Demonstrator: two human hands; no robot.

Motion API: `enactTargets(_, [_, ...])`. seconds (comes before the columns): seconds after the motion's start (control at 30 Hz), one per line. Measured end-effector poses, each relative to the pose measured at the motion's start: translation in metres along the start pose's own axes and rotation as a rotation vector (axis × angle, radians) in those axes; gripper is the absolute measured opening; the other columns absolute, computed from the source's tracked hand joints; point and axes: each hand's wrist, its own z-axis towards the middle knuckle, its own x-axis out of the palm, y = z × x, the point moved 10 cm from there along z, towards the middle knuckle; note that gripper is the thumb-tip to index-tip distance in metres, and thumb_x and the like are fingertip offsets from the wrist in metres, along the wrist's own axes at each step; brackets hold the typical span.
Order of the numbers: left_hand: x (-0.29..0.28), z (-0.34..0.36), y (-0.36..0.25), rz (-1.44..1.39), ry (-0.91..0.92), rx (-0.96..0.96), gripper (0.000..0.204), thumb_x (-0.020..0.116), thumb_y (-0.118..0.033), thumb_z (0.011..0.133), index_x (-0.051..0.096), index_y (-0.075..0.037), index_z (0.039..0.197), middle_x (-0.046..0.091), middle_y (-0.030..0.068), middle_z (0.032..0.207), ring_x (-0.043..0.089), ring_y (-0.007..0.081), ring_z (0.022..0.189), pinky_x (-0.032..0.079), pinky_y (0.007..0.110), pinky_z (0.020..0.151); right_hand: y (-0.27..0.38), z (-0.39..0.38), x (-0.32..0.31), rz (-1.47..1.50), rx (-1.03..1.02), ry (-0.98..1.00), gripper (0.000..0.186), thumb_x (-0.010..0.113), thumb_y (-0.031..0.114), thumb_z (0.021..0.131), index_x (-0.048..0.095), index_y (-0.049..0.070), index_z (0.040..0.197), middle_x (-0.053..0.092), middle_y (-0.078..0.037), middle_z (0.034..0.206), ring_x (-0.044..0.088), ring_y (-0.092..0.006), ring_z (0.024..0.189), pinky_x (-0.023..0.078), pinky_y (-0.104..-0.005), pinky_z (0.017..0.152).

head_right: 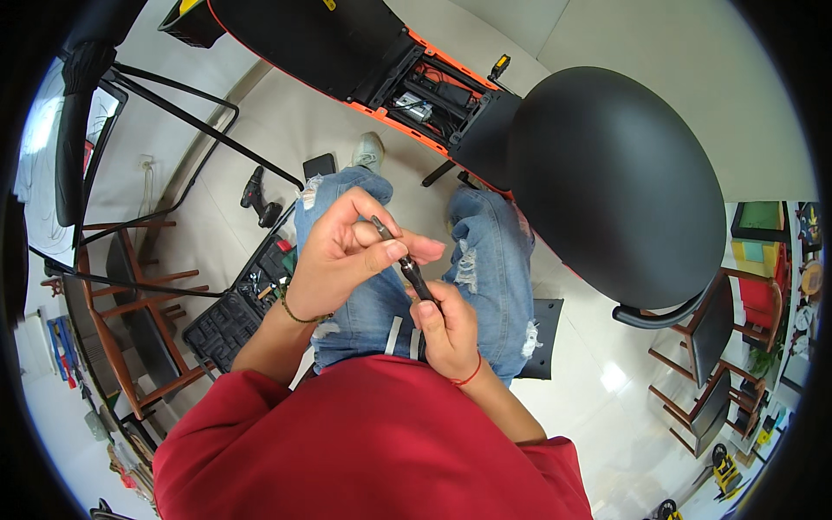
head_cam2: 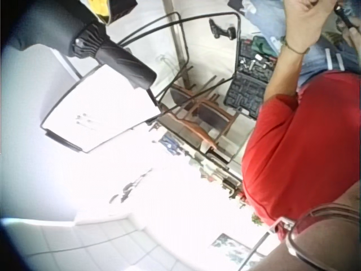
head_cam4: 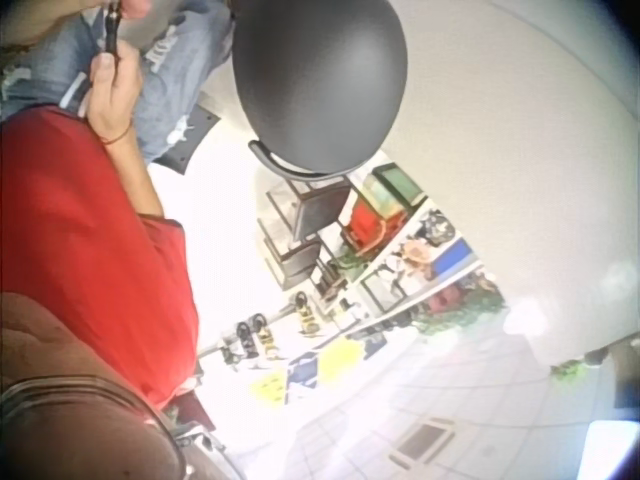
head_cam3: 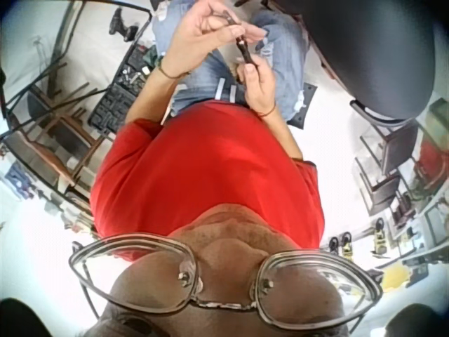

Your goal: The person unscrews and removes the floor panel of an electric scooter using a screwdriver, changes the screwdriver bit, and then unscrews and removes the scooter's front handlebar cover.

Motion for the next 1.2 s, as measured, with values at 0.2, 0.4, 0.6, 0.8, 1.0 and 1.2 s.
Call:
enactTargets(0.2, [0.009, -0.008, -0.007, 0.078, -0.015, 0.001, 0.016, 0.055, 0.003, 0.091, 0.04, -0.001, 0.094, 0.067, 0.0233, 0.096, 0.066, 0.0199, 0.094, 0.056, 0.028, 0.073, 0.003, -0.003, 0.002, 0.02, -0.083, 0.021, 0.03, 0.047, 0.027, 0.099, 0.052, -0.001, 0.106, 0.051, -0.004, 0.072, 0.046, -0.0093, 0.061, 0.038, -0.0239, 0.057])
enactTargets(0.4, [0.016, -0.012, -0.015, 0.176, -0.016, -0.014, 0.019, 0.059, 0.002, 0.089, 0.04, -0.001, 0.09, 0.069, 0.0201, 0.09, 0.064, 0.0098, 0.07, 0.053, 0.023, 0.06, 0.004, -0.003, 0.0, 0.045, -0.126, 0.029, 0.036, 0.048, 0.032, 0.098, 0.051, -0.002, 0.11, 0.052, -0.005, 0.078, 0.048, -0.0112, 0.066, 0.04, -0.0251, 0.06])
enactTargets(0.6, [0.018, -0.012, -0.015, 0.194, -0.007, 0.027, 0.021, 0.06, 0.003, 0.088, 0.04, -0.001, 0.09, 0.069, 0.0205, 0.09, 0.063, 0.0094, 0.065, 0.052, 0.022, 0.057, 0.004, 0.0, 0.001, 0.114, -0.129, 0.039, 0.031, 0.049, 0.026, 0.098, 0.056, -0.001, 0.112, 0.054, -0.007, 0.087, 0.052, -0.0104, 0.068, 0.043, -0.0253, 0.064])
enactTargets(0.8, [-0.004, -0.002, 0.001, 0.051, -0.114, -0.083, 0.015, 0.055, 0.0, 0.091, 0.041, -0.005, 0.094, 0.067, 0.0258, 0.092, 0.068, 0.026, 0.091, 0.055, 0.032, 0.079, 0.007, 0.002, 0.0, 0.115, -0.009, 0.007, 0.025, 0.049, 0.019, 0.098, 0.055, -0.004, 0.106, 0.055, -0.004, 0.073, 0.051, -0.0086, 0.062, 0.041, -0.0236, 0.058])
enactTargets(1.0, [-0.019, 0.003, 0.022, -0.05, -0.235, -0.142, 0.012, 0.053, -0.009, 0.094, 0.043, -0.004, 0.098, 0.066, 0.0268, 0.095, 0.068, 0.0274, 0.089, 0.055, 0.034, 0.079, 0.008, 0.004, 0.0, 0.035, 0.1, -0.036, 0.017, 0.05, 0.01, 0.096, 0.056, -0.003, 0.105, 0.051, 0.0, 0.065, 0.046, -0.0045, 0.054, 0.037, -0.0204, 0.049])
enactTargets(1.2, [-0.026, 0.005, 0.032, -0.026, -0.209, -0.229, 0.014, 0.052, -0.012, 0.095, 0.046, -0.003, 0.104, 0.066, 0.0257, 0.098, 0.067, 0.0272, 0.092, 0.055, 0.033, 0.08, 0.001, 0.007, 0.0, 0.228, 0.289, -0.058, 0.017, 0.05, 0.012, 0.096, 0.057, -0.003, 0.102, 0.045, 0.004, 0.063, 0.037, -0.0022, 0.052, 0.028, -0.019, 0.047])
